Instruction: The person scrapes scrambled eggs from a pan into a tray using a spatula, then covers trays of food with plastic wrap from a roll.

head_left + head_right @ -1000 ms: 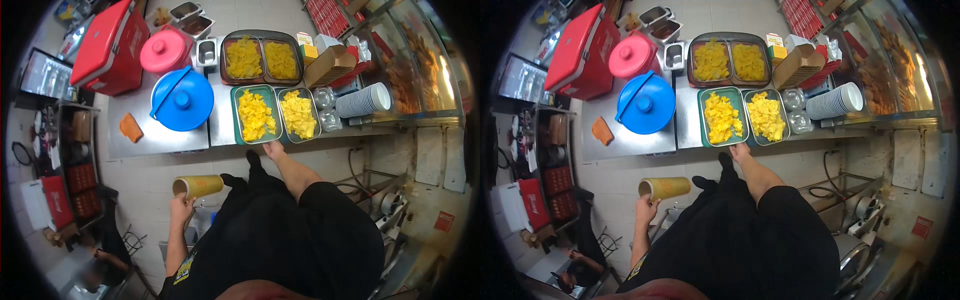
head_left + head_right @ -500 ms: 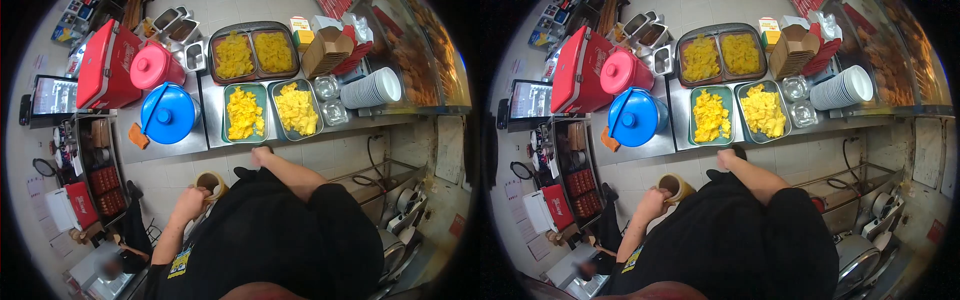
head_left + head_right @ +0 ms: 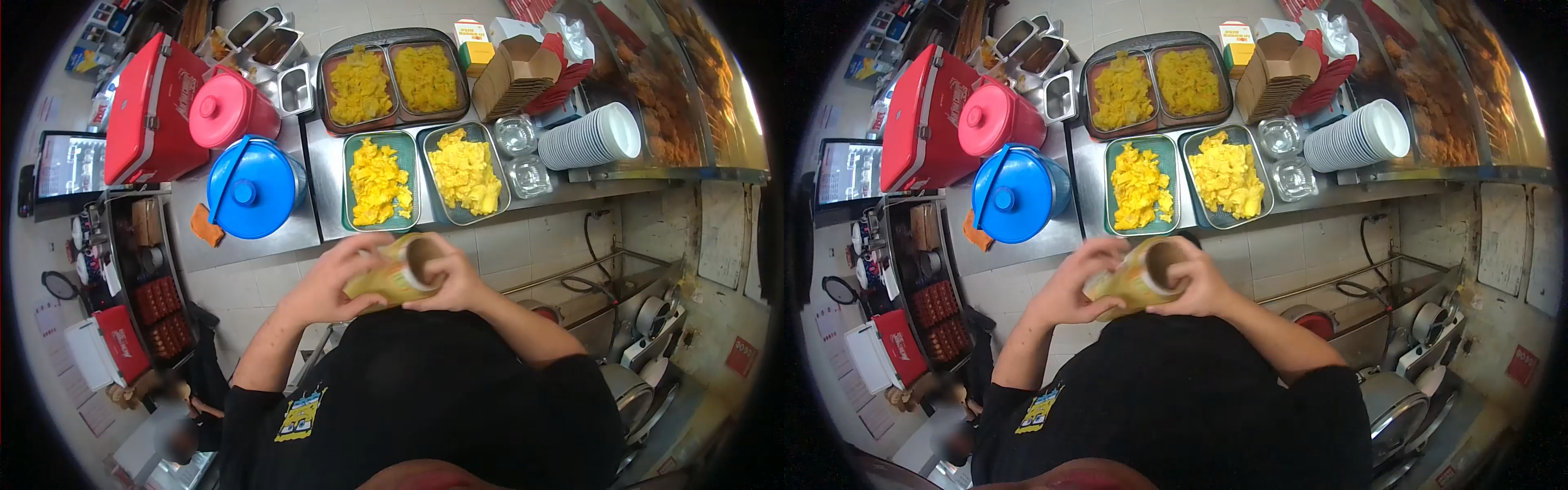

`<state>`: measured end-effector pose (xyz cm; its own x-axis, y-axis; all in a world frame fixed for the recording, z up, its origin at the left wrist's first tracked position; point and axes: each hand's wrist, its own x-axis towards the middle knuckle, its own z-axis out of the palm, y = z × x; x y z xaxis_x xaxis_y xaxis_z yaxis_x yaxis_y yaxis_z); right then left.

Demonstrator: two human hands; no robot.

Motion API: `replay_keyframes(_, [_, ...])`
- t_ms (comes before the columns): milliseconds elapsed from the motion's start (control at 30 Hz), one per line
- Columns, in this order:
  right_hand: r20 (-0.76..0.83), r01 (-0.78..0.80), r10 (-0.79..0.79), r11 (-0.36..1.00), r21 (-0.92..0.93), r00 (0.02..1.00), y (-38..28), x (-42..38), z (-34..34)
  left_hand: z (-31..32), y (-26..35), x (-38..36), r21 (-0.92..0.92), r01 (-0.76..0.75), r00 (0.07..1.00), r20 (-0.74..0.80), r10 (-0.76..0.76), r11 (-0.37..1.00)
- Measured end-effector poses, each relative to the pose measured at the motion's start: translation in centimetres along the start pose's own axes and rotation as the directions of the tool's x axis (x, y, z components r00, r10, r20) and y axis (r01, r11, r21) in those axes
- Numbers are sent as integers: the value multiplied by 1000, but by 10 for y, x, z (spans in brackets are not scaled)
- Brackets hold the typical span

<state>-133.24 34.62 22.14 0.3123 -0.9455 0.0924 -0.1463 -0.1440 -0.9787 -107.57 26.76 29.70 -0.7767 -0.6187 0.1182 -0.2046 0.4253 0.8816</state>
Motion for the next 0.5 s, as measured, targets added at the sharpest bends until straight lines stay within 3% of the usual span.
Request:
replay_keyframes(33, [-60,-44,49,996,71,997,4,-11,-8,-1,-8,-6,-1,6,1000,-7,-6,1000])
replay_keyframes(100, [-97,-161,174,979,123,980,27,-41,-19,-8,-27,-19,175,246,959,98,-265,953])
replay_keyframes(133, [-89,-158,170,980,125,981,39,-57,-18,-5,-67,-57,265,436,814,292,-503,860])
replay_keyframes(167, [-115,-266,362,834,484,925,52,-75,-15,-8,-82,-73,267,439,814,285,-506,858])
replay_keyframes(200, [-62,-302,544,554,776,837,64,-89,-14,-11,-91,-85,-42,650,701,420,-577,759])
replay_keyframes(233, [-55,-306,544,550,777,838,76,-100,-18,-5,-98,-92,-308,800,588,573,-571,515])
replay_keyframes(267, [5,-333,585,453,827,811,88,-111,-21,14,-109,-102,-310,805,583,572,-577,506])
replay_keyframes(300, [70,-355,618,352,866,783,101,-119,-23,36,-121,-112,-537,732,673,468,-573,420])
replay_keyframes(333, [80,-361,617,346,866,783,117,-123,-23,52,-127,-116,-730,599,737,343,-583,328])
replay_keyframes(367, [66,-273,605,256,927,793,132,-126,-23,65,-124,-113,-733,599,732,338,-591,323])
replay_keyframes(400, [52,-183,597,160,970,801,146,-130,-25,80,-121,-108,-817,548,678,310,-667,177])
replay_keyframes(433, [64,-191,598,152,970,799,155,-130,-28,93,-121,-105,-883,468,611,295,-734,35])
replay_keyframes(500, [8,-338,613,425,840,790,169,-123,-36,109,-133,-106,-902,426,610,234,-757,64])
